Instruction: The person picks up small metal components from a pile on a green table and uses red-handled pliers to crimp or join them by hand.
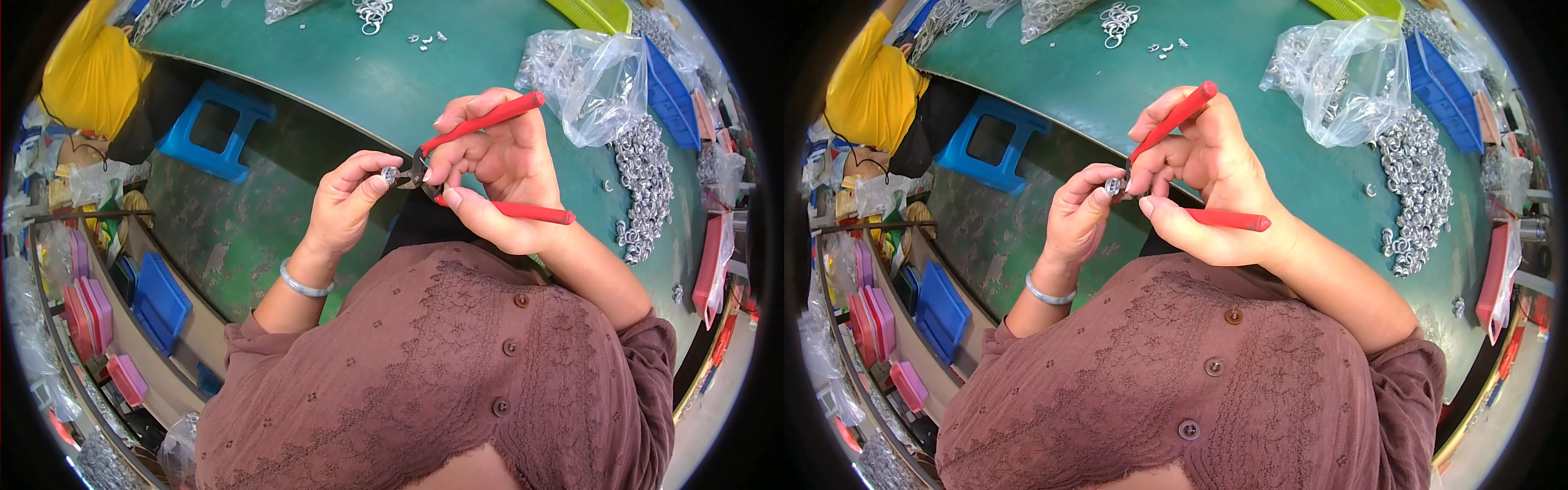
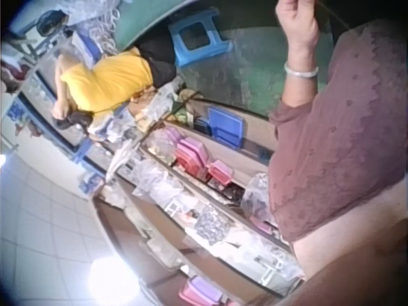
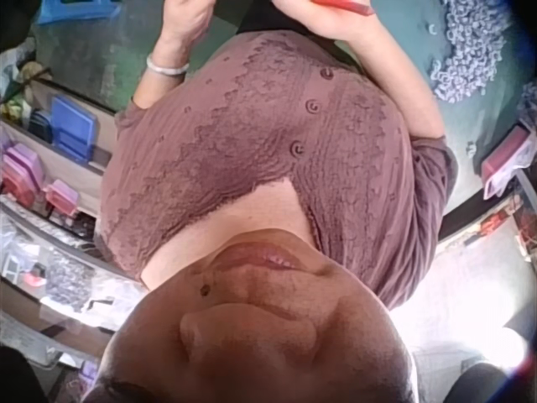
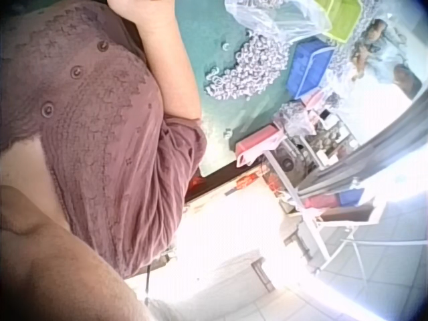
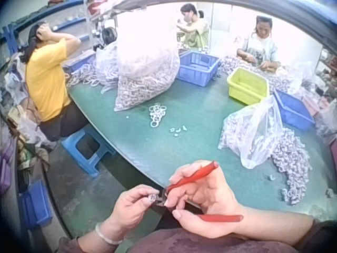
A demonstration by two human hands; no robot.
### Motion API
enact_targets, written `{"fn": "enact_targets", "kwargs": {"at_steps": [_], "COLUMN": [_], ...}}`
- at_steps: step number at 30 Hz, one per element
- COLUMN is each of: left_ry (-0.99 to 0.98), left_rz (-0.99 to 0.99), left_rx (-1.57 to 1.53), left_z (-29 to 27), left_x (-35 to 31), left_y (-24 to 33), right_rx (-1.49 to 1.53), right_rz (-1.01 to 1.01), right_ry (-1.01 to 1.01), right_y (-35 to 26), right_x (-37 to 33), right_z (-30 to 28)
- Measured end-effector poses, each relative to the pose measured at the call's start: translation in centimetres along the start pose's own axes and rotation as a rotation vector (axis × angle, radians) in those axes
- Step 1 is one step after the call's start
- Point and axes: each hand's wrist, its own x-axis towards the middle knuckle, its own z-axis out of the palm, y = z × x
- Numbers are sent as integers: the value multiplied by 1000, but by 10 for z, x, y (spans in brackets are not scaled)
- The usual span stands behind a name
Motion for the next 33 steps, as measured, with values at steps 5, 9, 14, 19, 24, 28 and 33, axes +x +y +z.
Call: {"fn": "enact_targets", "kwargs": {"at_steps": [5, 9, 14, 19, 24, 28, 33], "left_ry": [-46, -28, -62, -41, -36, -19, -8], "left_rz": [256, 308, 347, 374, 387, 389, 397], "left_rx": [419, 496, 657, 659, 698, 709, 726], "left_z": [-3, -4, -6, -7, -10, -12, -12], "left_x": [2, 0, -3, -1, -3, -2, -3], "left_y": [4, 7, 13, 15, 14, 15, 18], "right_rx": [-15, -56, 84, -89, 6, -27, -196], "right_rz": [13, -3, 70, -93, -51, -76, -150], "right_ry": [-12, -44, -15, -41, -68, -62, -155], "right_y": [0, 1, 5, 14, 15, 17, 17], "right_x": [0, 0, 2, -1, 3, 5, 2], "right_z": [2, 4, 4, 9, 10, 11, 12]}}
